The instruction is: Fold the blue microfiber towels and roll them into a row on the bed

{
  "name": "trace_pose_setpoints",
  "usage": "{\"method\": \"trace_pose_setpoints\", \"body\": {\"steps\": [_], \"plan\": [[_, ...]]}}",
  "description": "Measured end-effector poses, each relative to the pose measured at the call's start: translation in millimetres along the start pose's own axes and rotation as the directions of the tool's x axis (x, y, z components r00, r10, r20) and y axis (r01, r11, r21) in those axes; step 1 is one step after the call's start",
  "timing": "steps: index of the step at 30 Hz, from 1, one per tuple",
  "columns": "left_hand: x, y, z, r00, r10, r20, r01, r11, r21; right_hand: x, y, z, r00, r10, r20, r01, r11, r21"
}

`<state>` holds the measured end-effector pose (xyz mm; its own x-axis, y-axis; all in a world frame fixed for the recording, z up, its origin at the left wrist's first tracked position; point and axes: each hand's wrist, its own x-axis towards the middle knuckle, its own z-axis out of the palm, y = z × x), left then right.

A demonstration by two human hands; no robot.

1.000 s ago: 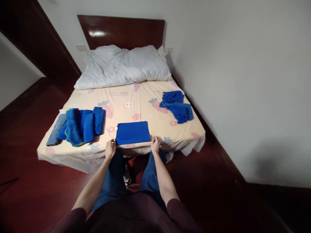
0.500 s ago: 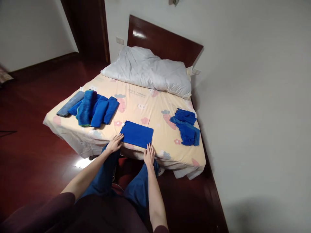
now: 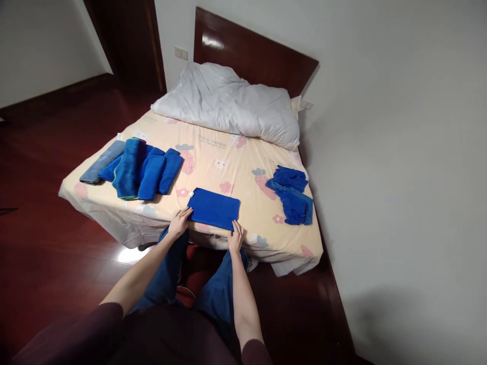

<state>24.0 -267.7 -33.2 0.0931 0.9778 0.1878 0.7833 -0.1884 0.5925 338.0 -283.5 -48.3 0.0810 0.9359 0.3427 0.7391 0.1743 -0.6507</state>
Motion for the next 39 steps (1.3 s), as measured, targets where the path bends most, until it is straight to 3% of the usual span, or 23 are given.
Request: {"method": "trace_pose_setpoints", "body": {"steps": [6,11,21,30,39], "plan": [[-5,-1,-10,0.999,0.014,-0.043,-0.016,0.999,-0.048,-5,2,-9,0.999,-0.005,-0.048,0.009,0.996,0.090],[-7,-6,-20,1.000,-0.006,-0.030,0.004,0.998,-0.064,-10,-3,-17,1.000,0.019,-0.014,-0.017,0.991,0.136],[-2,-13,-22,0.998,-0.049,-0.039,0.046,0.997,-0.066,-3,2,-12,0.996,0.081,-0.040,-0.072,0.979,0.190],[1,-18,-15,0.979,-0.150,-0.141,0.137,0.986,-0.100,-1,11,2,0.942,0.312,-0.123,-0.276,0.930,0.242],[2,-13,-15,0.969,-0.200,-0.147,0.195,0.980,-0.045,1,9,2,0.933,0.348,-0.086,-0.310,0.903,0.296]]}}
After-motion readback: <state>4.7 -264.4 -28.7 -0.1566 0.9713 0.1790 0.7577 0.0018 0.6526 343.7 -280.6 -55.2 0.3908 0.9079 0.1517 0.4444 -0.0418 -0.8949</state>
